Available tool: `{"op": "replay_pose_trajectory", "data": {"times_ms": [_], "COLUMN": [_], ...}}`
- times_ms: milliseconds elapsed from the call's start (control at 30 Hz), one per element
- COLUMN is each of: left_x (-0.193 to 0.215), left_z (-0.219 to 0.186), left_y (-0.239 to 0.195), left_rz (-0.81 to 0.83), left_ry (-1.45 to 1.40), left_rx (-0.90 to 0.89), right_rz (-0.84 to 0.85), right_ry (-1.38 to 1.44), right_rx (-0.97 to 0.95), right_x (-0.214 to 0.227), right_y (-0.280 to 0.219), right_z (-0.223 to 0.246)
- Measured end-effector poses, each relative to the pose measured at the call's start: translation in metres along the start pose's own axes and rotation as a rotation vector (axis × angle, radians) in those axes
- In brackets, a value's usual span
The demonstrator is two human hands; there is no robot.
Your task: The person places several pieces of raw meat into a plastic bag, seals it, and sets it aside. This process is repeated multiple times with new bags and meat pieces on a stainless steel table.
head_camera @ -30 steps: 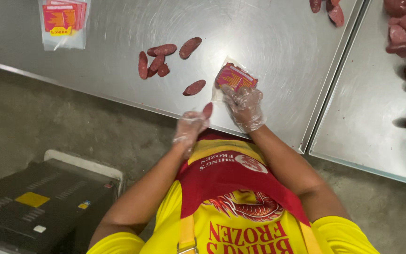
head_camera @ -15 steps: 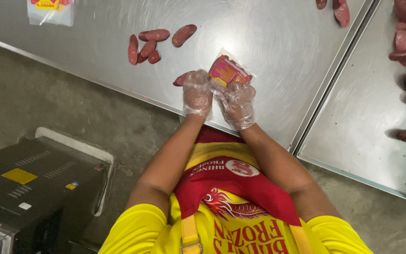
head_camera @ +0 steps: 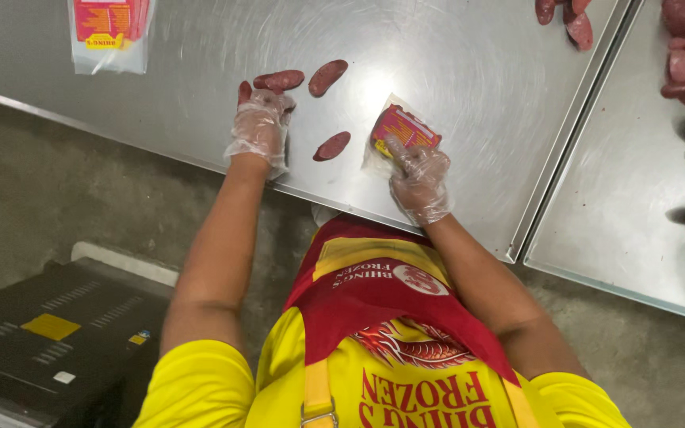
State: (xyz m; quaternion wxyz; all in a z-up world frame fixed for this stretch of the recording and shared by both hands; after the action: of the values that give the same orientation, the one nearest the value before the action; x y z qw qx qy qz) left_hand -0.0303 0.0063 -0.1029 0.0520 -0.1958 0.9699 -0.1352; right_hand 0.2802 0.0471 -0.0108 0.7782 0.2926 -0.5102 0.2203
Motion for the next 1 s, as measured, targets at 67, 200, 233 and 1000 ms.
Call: {"op": "replay_pose_trajectory", "data": {"times_ms": [67,200,233,1000], "left_x": [0.013,0.022,0.025,-0.128], "left_z": [0.011,-0.020,-0.028,0.011], "left_y": [0.009,-0.019,-0.037,-0.080], "left_rz": [0.064,0.055,0.009,0.244], "left_ry": [-0.050,0.724,0.692,0.373], "left_rx": [-0.089,-0.130,0.029,-0.031], "right_rz": [-0.018,-0.169,-0.123,-0.164], "right_ry": [0.058,-0.242,-0.251,-0.004], "right_rx": [-0.029,0.006,-0.057,-0.124], "right_x": [-0.002,0.016,0.017,0.025], "right_y": [-0.002,-0.007,-0.010,-0.043], "right_z": [-0.003,0.015,0.015,0.008]}}
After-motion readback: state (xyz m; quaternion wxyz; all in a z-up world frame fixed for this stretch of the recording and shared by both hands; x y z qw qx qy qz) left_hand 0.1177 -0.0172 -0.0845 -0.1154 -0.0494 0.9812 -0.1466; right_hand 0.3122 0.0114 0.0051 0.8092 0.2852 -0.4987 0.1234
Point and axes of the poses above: each hand's wrist, its own y-axis towards the middle knuckle, its own x-axis out of the back of the hand, z = x × y, the point moved 6 cm from there along y, towards the middle knuckle, and after that the axes turned 8 degrees about -y, right-handed, at the moved point
